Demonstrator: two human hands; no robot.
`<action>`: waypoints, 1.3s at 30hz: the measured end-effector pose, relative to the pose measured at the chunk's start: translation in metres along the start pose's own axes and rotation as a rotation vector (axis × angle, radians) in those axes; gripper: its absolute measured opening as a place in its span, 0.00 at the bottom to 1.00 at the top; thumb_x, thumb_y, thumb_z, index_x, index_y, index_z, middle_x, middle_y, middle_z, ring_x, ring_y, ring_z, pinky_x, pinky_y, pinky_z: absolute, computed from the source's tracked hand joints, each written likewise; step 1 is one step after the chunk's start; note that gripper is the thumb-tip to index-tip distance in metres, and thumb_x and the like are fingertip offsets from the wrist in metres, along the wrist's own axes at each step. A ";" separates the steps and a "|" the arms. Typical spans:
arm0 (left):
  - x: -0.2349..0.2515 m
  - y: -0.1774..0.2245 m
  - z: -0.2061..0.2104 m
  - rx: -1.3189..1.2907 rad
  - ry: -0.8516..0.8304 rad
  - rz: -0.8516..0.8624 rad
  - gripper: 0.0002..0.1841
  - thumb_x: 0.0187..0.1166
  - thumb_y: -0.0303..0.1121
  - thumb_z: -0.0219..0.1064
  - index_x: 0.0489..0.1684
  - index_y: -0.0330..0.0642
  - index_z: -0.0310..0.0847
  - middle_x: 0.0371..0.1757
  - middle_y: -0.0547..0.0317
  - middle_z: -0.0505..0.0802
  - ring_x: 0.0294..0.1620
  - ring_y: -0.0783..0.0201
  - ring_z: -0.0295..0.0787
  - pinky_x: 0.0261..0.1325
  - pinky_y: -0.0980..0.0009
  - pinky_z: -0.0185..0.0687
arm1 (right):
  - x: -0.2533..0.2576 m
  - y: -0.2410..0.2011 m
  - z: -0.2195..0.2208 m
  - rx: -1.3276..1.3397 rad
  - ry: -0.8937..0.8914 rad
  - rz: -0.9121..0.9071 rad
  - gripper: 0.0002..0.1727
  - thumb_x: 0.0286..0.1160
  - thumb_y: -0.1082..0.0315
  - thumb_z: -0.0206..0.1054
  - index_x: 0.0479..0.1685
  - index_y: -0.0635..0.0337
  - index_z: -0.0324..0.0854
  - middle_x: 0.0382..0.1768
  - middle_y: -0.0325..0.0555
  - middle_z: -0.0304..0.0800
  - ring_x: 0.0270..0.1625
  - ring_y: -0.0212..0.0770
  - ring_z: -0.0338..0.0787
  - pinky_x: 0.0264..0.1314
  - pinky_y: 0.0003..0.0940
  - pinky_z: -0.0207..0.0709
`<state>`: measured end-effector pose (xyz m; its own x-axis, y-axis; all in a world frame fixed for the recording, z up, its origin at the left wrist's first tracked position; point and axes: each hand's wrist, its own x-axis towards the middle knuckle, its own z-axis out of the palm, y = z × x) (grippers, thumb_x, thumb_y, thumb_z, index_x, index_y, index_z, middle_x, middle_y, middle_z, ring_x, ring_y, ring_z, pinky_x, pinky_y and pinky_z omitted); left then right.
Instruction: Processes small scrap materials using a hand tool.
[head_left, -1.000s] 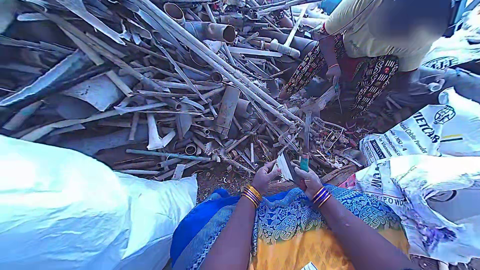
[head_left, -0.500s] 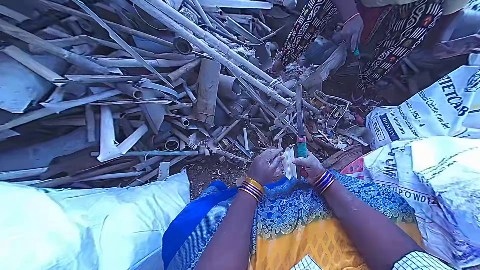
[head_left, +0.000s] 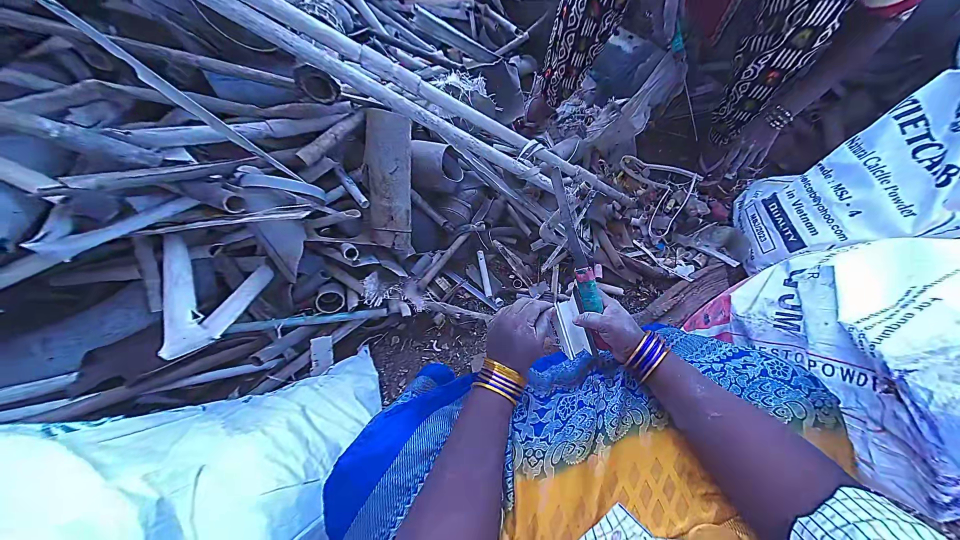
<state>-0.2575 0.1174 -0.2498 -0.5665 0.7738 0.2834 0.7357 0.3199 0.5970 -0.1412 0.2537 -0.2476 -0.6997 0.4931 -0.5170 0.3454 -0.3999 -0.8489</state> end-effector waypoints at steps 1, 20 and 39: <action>-0.001 0.001 0.001 0.048 0.002 0.027 0.10 0.80 0.31 0.67 0.43 0.36 0.95 0.48 0.46 0.98 0.51 0.45 0.97 0.57 0.47 0.88 | 0.000 0.000 -0.001 -0.007 -0.003 0.004 0.26 0.71 0.80 0.66 0.71 0.67 0.70 0.48 0.49 0.86 0.45 0.33 0.90 0.49 0.29 0.86; 0.001 0.013 -0.003 0.159 -0.193 0.125 0.13 0.78 0.27 0.61 0.43 0.25 0.88 0.48 0.35 0.94 0.55 0.39 0.93 0.67 0.49 0.82 | -0.009 -0.009 -0.007 0.037 -0.010 0.114 0.20 0.76 0.78 0.63 0.68 0.63 0.73 0.44 0.47 0.86 0.40 0.35 0.89 0.43 0.31 0.84; 0.000 -0.004 0.009 0.168 0.120 0.281 0.09 0.73 0.32 0.69 0.35 0.39 0.95 0.42 0.50 0.99 0.47 0.51 0.98 0.67 0.50 0.82 | -0.008 -0.011 -0.010 0.121 -0.038 0.117 0.15 0.78 0.78 0.61 0.62 0.62 0.74 0.37 0.43 0.87 0.35 0.33 0.90 0.40 0.28 0.85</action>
<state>-0.2572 0.1212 -0.2585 -0.3654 0.7777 0.5115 0.9143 0.1965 0.3543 -0.1335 0.2619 -0.2356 -0.6832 0.4091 -0.6049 0.3498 -0.5437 -0.7629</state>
